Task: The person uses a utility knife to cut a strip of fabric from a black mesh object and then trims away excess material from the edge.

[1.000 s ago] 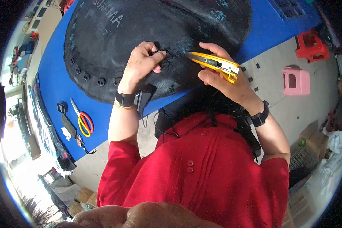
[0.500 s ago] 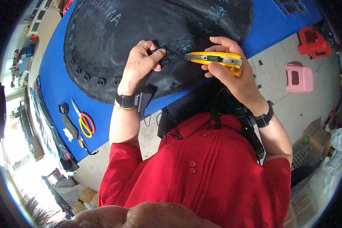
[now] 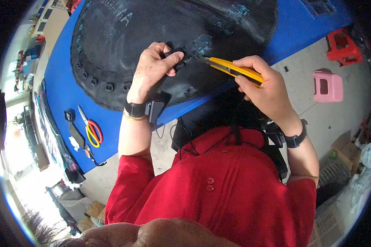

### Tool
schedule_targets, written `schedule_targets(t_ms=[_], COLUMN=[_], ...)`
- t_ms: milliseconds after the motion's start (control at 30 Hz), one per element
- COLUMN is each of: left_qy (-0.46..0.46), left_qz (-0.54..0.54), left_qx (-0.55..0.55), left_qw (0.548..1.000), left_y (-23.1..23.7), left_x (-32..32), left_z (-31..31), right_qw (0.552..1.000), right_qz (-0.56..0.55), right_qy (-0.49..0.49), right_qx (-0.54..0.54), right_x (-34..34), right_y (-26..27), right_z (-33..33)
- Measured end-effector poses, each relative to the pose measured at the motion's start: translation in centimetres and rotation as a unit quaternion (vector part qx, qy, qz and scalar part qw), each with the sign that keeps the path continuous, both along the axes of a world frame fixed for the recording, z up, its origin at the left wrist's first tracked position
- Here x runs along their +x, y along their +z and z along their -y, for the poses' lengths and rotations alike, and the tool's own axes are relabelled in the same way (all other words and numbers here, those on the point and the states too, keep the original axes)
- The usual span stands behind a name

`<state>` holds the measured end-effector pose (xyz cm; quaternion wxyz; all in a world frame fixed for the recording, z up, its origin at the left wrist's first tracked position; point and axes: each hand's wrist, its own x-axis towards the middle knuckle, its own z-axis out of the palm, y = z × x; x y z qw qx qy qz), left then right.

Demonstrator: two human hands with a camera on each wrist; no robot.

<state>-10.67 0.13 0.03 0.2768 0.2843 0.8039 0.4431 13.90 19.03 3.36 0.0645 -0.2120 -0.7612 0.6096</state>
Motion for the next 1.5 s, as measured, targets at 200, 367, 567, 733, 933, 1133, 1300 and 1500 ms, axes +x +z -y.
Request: schedule_targets(t_ms=[200, 367, 567, 733, 933, 1133, 1300, 1500], left_qy=[-0.003, -0.002, -0.013, -0.009, -0.005, -0.005, -0.007, -0.014], left_qz=[-0.01, -0.013, -0.024, -0.034, -0.03, -0.009, -0.011, -0.03], left_qx=[-0.007, 0.008, -0.012, -0.011, -0.012, -0.011, -0.009, -0.015], left_qw=[1.0, 1.0, 1.0, 0.999, 0.999, 1.0, 1.0, 0.999], left_y=[0.5, 0.2, 0.3, 0.1, -0.2, 0.1, 0.0, -0.1], left_x=[0.2, 0.4, 0.2, 0.2, 0.2, 0.2, 0.1, 0.0], left_z=[-0.1, 0.0, -0.1, 0.0, -0.1, 0.0, 0.0, 0.0], right_qw=[0.993, 0.988, 0.972, 0.969, 0.965, 0.955, 0.956, 0.96], right_qz=[0.018, -0.069, -0.091, -0.093, -0.08, -0.05, -0.056, -0.002], right_qy=[0.032, 0.016, 0.033, 0.041, 0.061, 0.086, 0.077, 0.087], right_qx=[0.112, 0.135, 0.213, 0.224, 0.243, 0.278, 0.277, 0.268], right_x=[-0.1, -1.1, -3.0, -3.1, -2.6, -1.7, -1.5, -1.9], right_y=[0.1, -1.1, -2.7, -2.6, -2.0, -0.6, -0.3, 0.3], right_z=[0.7, 1.9, 2.4, 2.4, 2.2, 1.8, 2.2, 2.2])
